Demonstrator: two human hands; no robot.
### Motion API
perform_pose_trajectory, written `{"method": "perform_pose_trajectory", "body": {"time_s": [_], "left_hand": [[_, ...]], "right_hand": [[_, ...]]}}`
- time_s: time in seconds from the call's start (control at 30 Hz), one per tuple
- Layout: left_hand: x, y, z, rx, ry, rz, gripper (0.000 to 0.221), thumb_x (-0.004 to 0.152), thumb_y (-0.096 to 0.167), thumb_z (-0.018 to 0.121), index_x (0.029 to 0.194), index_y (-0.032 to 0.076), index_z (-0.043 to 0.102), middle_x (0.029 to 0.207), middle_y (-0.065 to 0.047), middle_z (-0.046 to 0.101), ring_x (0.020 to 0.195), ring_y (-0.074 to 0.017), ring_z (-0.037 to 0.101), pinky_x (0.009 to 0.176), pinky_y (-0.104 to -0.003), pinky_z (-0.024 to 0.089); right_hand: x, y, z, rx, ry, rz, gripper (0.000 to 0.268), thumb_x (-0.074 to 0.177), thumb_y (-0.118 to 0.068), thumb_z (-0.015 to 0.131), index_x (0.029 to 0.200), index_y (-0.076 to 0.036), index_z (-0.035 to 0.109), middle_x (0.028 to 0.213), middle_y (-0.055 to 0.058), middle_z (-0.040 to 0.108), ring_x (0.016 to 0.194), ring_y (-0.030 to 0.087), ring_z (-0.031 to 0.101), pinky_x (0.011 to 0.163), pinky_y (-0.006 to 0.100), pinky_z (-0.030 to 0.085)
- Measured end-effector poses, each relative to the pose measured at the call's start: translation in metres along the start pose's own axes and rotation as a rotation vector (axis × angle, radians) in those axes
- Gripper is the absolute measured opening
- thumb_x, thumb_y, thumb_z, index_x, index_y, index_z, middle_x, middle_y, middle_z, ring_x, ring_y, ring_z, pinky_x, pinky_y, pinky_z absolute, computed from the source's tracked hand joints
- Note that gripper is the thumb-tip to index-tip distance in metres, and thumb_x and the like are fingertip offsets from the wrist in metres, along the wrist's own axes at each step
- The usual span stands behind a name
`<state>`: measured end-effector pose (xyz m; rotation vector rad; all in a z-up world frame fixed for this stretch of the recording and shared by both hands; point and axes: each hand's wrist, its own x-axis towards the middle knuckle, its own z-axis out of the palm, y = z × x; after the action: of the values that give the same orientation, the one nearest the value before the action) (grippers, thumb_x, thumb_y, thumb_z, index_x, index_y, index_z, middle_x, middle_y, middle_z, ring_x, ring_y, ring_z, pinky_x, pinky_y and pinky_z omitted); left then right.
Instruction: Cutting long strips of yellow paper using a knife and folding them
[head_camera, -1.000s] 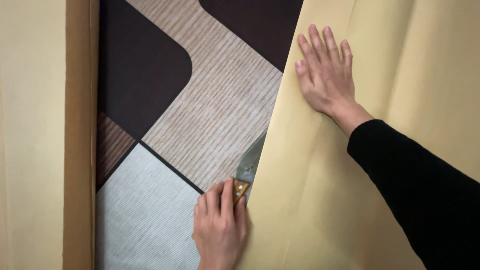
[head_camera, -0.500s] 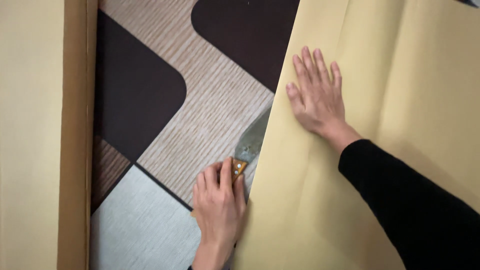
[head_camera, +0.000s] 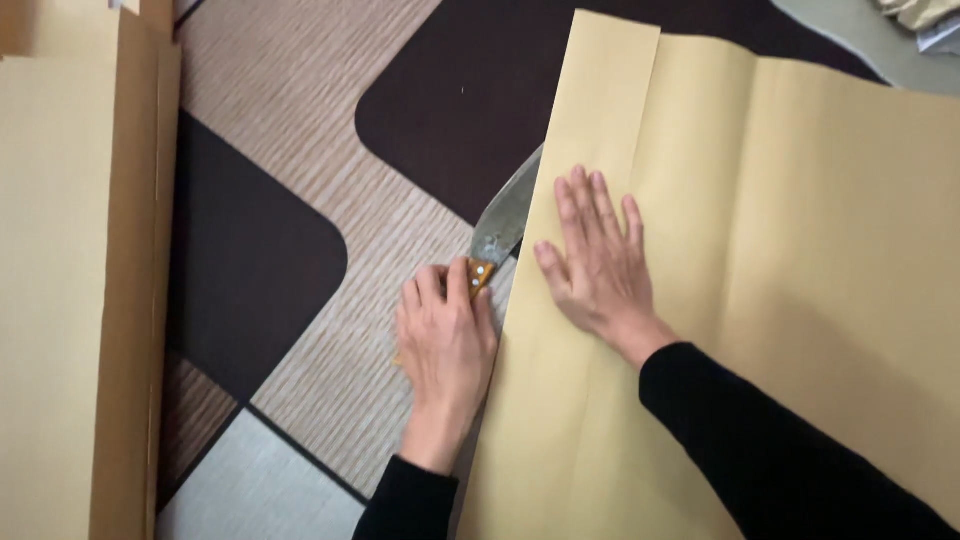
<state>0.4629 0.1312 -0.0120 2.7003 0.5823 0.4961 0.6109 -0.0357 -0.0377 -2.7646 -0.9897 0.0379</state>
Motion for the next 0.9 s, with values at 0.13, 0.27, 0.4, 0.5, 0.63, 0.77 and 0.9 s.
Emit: {"method": "perform_pose_trajectory", "body": {"time_s": [0.13, 0.27, 0.4, 0.5, 0.63, 0.77, 0.9], "left_hand": [[0.033, 0.004, 0.023, -0.005, 0.020, 0.003, 0.047, 0.091, 0.031, 0.085, 0.133, 0.012, 0.074, 0.112, -0.010, 0.063, 0.102, -0.0364, 0.063, 0.079, -0.049, 0.053], [0.067, 0.012, 0.038, -0.007, 0.037, 0.002, 0.045, 0.093, 0.031, 0.084, 0.132, 0.010, 0.075, 0.112, -0.010, 0.063, 0.101, -0.0362, 0.063, 0.080, -0.050, 0.054], [0.100, 0.015, 0.057, 0.025, 0.059, 0.004, 0.045, 0.090, 0.033, 0.085, 0.130, 0.014, 0.073, 0.114, -0.009, 0.062, 0.104, -0.0350, 0.062, 0.081, -0.049, 0.055], [0.123, 0.016, 0.076, 0.081, 0.066, 0.010, 0.046, 0.090, 0.038, 0.084, 0.130, 0.017, 0.072, 0.118, -0.006, 0.061, 0.108, -0.0330, 0.061, 0.082, -0.048, 0.055], [0.152, 0.018, 0.095, 0.059, 0.094, 0.015, 0.046, 0.091, 0.036, 0.086, 0.131, 0.015, 0.072, 0.116, -0.008, 0.061, 0.109, -0.0347, 0.061, 0.082, -0.049, 0.055], [0.151, 0.012, 0.084, -0.043, 0.227, -0.054, 0.043, 0.093, 0.031, 0.086, 0.129, 0.012, 0.073, 0.114, -0.009, 0.063, 0.106, -0.0368, 0.064, 0.080, -0.052, 0.057], [0.073, -0.017, 0.012, -0.175, 0.439, 0.059, 0.039, 0.099, 0.010, 0.088, 0.134, -0.004, 0.077, 0.117, -0.026, 0.069, 0.108, -0.0490, 0.070, 0.089, -0.054, 0.059]], "right_hand": [[0.001, -0.002, -0.002, -0.019, -0.027, 0.018, 0.084, 0.116, -0.062, 0.026, 0.184, -0.013, 0.024, 0.192, 0.020, 0.020, 0.176, 0.040, 0.017, 0.136, 0.069, 0.011], [-0.001, -0.001, 0.000, -0.037, -0.035, 0.020, 0.084, 0.116, -0.063, 0.029, 0.184, -0.014, 0.024, 0.192, 0.019, 0.020, 0.177, 0.038, 0.016, 0.137, 0.067, 0.009], [0.001, -0.002, 0.003, -0.026, -0.043, 0.031, 0.085, 0.115, -0.064, 0.026, 0.184, -0.015, 0.023, 0.192, 0.018, 0.018, 0.177, 0.037, 0.015, 0.136, 0.067, 0.008], [0.001, -0.002, 0.001, -0.028, -0.051, 0.019, 0.086, 0.115, -0.063, 0.029, 0.184, -0.013, 0.023, 0.192, 0.020, 0.019, 0.177, 0.038, 0.014, 0.136, 0.068, 0.007], [0.001, -0.003, 0.000, -0.053, -0.042, 0.011, 0.087, 0.115, -0.064, 0.034, 0.184, -0.013, 0.023, 0.192, 0.020, 0.018, 0.177, 0.038, 0.014, 0.136, 0.068, 0.008], [0.000, -0.006, -0.004, 0.026, -0.041, 0.047, 0.083, 0.115, -0.061, 0.030, 0.181, -0.011, 0.031, 0.190, 0.021, 0.024, 0.177, 0.037, 0.017, 0.137, 0.067, 0.008], [-0.004, 0.003, 0.012, 0.007, 0.285, -0.038, 0.057, 0.110, -0.054, 0.053, 0.149, -0.013, 0.061, 0.166, 0.017, 0.053, 0.162, 0.040, 0.044, 0.130, 0.070, 0.027]]}}
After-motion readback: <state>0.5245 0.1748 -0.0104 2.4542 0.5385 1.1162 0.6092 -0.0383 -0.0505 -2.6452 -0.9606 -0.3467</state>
